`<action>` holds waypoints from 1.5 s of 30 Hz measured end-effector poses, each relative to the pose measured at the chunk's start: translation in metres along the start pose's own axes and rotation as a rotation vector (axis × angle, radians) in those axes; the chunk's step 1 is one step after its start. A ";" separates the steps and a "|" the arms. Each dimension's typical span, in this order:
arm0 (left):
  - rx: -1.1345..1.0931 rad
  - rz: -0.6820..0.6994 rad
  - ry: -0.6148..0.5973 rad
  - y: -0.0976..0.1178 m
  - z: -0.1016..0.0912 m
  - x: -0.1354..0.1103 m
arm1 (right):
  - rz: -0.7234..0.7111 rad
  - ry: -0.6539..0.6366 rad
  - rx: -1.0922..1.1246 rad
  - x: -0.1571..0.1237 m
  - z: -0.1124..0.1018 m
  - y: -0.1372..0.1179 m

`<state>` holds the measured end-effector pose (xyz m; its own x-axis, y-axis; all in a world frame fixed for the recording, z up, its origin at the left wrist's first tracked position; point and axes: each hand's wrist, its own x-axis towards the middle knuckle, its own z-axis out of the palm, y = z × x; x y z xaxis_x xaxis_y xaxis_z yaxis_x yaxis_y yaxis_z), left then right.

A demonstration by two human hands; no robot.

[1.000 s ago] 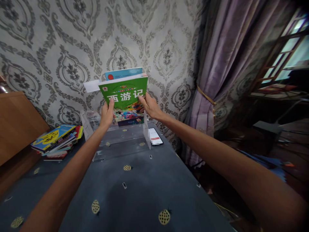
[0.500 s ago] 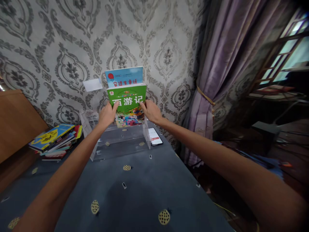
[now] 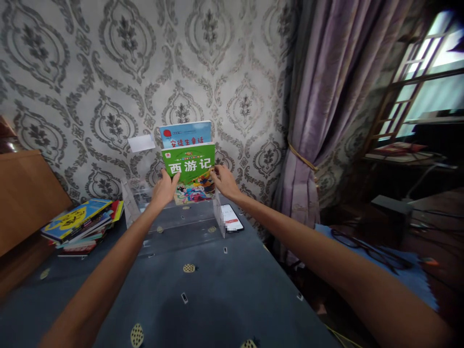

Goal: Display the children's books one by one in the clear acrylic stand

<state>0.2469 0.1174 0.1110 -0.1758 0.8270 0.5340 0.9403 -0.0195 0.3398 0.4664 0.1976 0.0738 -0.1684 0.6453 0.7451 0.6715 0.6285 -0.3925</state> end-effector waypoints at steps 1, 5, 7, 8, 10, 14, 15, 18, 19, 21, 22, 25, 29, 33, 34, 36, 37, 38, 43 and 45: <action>-0.011 0.006 0.001 -0.001 0.001 0.000 | 0.003 0.006 0.018 0.001 0.000 0.000; -0.019 0.010 -0.002 -0.002 0.002 0.000 | 0.015 0.016 0.072 0.000 -0.001 0.000; -0.025 0.009 -0.009 -0.002 0.002 0.000 | 0.021 0.013 0.081 -0.001 -0.003 -0.002; -0.035 0.010 -0.012 -0.002 0.003 0.001 | 0.026 0.009 0.079 -0.001 -0.003 -0.003; -0.069 0.017 -0.015 -0.005 0.004 0.003 | 0.034 0.000 0.068 -0.001 -0.004 -0.004; -0.233 0.056 -0.004 -0.015 0.007 0.009 | 0.035 -0.002 0.066 0.000 -0.006 -0.005; -0.310 0.069 -0.002 -0.018 0.008 0.012 | 0.031 0.003 0.071 0.000 -0.006 -0.005; -0.608 0.065 -0.014 -0.027 0.010 0.021 | 0.002 0.043 0.110 0.002 -0.009 -0.009; -0.707 0.043 -0.022 -0.029 0.009 0.025 | -0.018 0.063 0.133 0.003 -0.010 -0.011; -0.861 -0.007 -0.037 -0.032 0.007 0.032 | -0.060 0.103 0.189 0.007 -0.014 -0.017; -0.912 -0.027 -0.049 -0.034 0.005 0.035 | -0.077 0.120 0.220 0.010 -0.017 -0.020; -1.001 -0.056 -0.110 -0.036 -0.003 0.044 | -0.105 0.162 0.302 0.019 -0.025 -0.031; -1.080 -0.069 -0.198 -0.039 -0.012 0.052 | -0.128 0.192 0.311 0.030 -0.036 -0.044; -1.060 -0.058 -0.228 -0.037 -0.016 0.058 | -0.108 0.149 0.160 0.036 -0.044 -0.055; -1.053 -0.057 -0.223 -0.035 -0.017 0.059 | -0.095 0.137 0.116 0.038 -0.045 -0.057; -1.051 -0.057 -0.209 -0.032 -0.019 0.061 | -0.080 0.119 0.041 0.040 -0.046 -0.060; -1.054 -0.054 -0.202 -0.030 -0.020 0.062 | -0.082 0.113 0.013 0.041 -0.047 -0.061; -1.057 -0.049 -0.196 -0.028 -0.021 0.063 | -0.090 0.112 -0.011 0.042 -0.048 -0.061; -1.037 -0.004 -0.173 -0.024 -0.026 0.068 | -0.243 0.172 -0.130 0.042 -0.054 -0.062; -1.029 0.019 -0.178 -0.025 -0.026 0.070 | -0.299 0.188 -0.159 0.041 -0.056 -0.061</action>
<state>0.2040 0.1615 0.1598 -0.0396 0.8909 0.4525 0.2253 -0.4332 0.8727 0.4590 0.1613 0.1585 -0.2485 0.3433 0.9058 0.7189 0.6920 -0.0651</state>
